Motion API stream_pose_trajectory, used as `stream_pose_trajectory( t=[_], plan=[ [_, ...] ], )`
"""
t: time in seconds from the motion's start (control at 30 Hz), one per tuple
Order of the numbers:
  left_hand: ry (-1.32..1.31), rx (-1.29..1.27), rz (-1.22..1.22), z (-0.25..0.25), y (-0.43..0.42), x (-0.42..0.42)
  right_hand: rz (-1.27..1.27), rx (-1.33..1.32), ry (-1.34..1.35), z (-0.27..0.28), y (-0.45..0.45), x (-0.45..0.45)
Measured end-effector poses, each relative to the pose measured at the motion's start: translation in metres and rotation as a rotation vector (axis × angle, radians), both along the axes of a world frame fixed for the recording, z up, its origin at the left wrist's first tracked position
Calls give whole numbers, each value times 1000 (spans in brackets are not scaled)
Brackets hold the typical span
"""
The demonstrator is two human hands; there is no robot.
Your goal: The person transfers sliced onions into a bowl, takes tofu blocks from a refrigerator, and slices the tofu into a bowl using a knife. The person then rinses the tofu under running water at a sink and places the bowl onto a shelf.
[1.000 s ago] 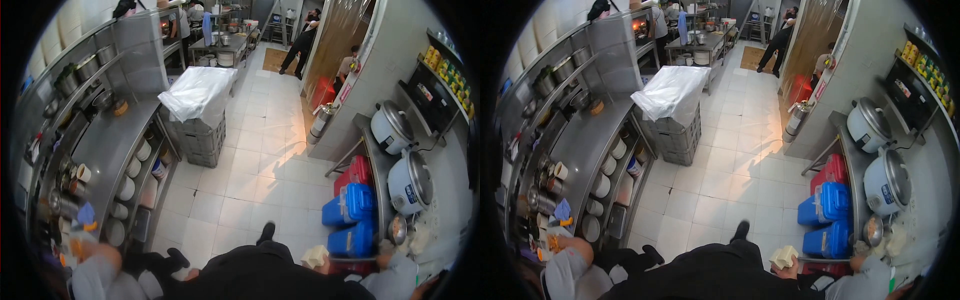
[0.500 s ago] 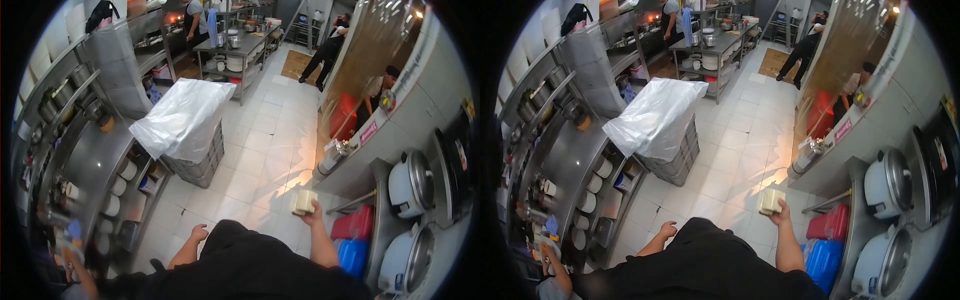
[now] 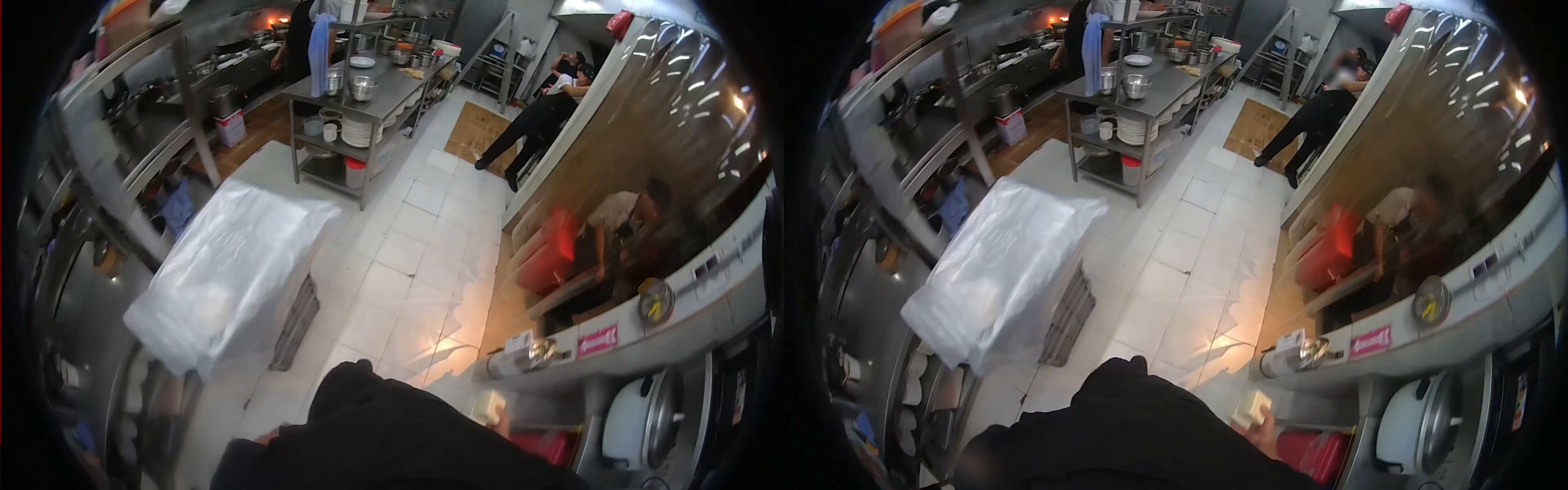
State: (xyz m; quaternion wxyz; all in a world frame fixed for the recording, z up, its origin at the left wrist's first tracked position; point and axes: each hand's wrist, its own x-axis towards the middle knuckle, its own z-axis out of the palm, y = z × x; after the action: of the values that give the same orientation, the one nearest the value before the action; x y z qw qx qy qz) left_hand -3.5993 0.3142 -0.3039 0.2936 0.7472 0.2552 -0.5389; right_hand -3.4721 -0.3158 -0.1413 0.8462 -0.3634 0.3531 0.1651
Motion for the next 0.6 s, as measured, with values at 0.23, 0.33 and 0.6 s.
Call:
stream_pose_trajectory(
  t=[0.23,0.33,0.6],
  plan=[
    [-575,154,-134,54,-10,471,-334,-1,-88,-68,-10,41],
    [-801,42,1,106,-39,626,-377,-39,9,-15,28,116],
    [-561,30,-208,23,-74,825,-452,186,-45,-50,-6,437]
  ],
)
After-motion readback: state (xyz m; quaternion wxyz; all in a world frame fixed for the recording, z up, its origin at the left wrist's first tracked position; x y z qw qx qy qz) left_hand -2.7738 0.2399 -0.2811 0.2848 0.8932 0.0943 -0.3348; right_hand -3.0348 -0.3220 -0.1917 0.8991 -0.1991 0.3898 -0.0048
